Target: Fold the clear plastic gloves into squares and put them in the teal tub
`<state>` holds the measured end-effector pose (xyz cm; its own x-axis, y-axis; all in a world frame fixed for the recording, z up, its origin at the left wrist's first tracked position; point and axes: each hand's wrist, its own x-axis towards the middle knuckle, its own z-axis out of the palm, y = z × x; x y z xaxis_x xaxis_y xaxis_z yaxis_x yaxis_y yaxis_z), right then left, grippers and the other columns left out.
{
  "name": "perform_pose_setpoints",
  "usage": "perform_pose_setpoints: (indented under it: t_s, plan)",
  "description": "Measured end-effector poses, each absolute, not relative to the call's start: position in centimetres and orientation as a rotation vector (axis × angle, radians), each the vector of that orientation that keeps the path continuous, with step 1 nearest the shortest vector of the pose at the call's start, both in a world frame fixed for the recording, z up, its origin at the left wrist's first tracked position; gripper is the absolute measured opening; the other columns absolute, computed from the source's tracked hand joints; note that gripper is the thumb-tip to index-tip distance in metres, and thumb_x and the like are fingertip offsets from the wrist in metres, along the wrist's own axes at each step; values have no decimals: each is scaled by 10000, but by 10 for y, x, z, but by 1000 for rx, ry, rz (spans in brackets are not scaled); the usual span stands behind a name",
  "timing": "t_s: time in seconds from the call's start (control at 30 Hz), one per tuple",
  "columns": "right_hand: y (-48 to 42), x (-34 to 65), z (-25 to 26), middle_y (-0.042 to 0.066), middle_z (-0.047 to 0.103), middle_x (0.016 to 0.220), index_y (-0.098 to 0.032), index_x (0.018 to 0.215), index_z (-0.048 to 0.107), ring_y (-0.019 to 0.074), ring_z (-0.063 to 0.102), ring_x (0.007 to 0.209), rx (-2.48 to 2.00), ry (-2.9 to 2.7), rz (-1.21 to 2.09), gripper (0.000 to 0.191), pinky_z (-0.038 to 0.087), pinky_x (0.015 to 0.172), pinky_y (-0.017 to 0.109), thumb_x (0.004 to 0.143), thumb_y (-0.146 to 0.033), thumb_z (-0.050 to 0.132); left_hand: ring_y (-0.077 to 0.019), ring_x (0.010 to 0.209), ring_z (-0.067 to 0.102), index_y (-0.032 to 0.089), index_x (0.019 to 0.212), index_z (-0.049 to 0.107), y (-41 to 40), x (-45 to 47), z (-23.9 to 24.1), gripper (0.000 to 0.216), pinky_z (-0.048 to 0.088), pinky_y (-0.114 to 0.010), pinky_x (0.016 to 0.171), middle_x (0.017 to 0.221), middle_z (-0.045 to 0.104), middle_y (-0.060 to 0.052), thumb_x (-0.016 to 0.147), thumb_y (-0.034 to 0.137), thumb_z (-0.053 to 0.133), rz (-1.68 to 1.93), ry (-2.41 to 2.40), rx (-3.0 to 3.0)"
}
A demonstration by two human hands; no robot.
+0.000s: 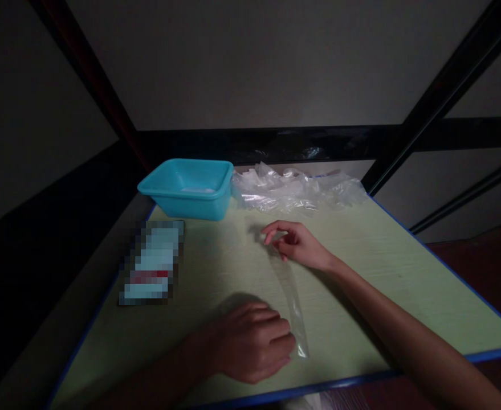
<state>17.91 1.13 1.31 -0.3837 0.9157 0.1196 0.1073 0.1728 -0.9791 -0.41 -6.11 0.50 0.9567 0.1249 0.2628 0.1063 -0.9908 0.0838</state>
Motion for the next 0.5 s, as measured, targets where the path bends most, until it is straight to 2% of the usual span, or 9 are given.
perform_pose_setpoints:
  t_s: [0.07,0.13,0.23,0.3,0.4,0.5]
  plan:
    - [10,178,10,7,574,852,-138,952,554,28,475,457,-978,-1674,1296,264,415,411,173,689,-118,542,-124,579,490,180,695,512,-61,-5,6,135,361,-290,543,659,551,13,823,194,474,486,159,3046]
    - [9,178,9,30,582,920,-141,1027,538,47,526,522,-942,-1690,1314,312,452,479,201,721,-180,588,-127,586,487,180,672,505,-60,-5,7,131,347,-292,529,667,553,4,801,170,484,504,171,3040]
    - [8,178,8,66,585,1036,-156,1134,495,83,585,665,-861,-1722,1360,419,489,616,248,744,-239,623,-146,645,518,169,805,557,-58,-4,9,70,384,-297,569,752,604,-13,808,201,495,502,182,2989]
    - [9,179,9,75,585,1083,-171,1162,478,99,603,750,-812,-1710,1369,431,490,696,271,763,-247,619,-167,766,559,145,969,562,-57,-2,10,182,429,-304,662,913,646,-42,827,239,495,512,165,2938]
    - [9,186,13,66,612,1047,-181,1140,484,113,619,803,-809,-1623,1333,369,484,738,280,800,-269,597,-201,1052,531,92,1136,511,-56,-1,9,334,423,-321,876,1182,594,-102,858,272,469,500,149,2879]
    - [10,200,18,38,651,897,-175,1075,512,118,635,753,-865,-1546,1276,308,488,698,271,815,-318,595,-202,1180,471,83,1182,496,-57,-1,4,370,377,-335,985,1225,578,-118,883,288,422,492,149,2849]
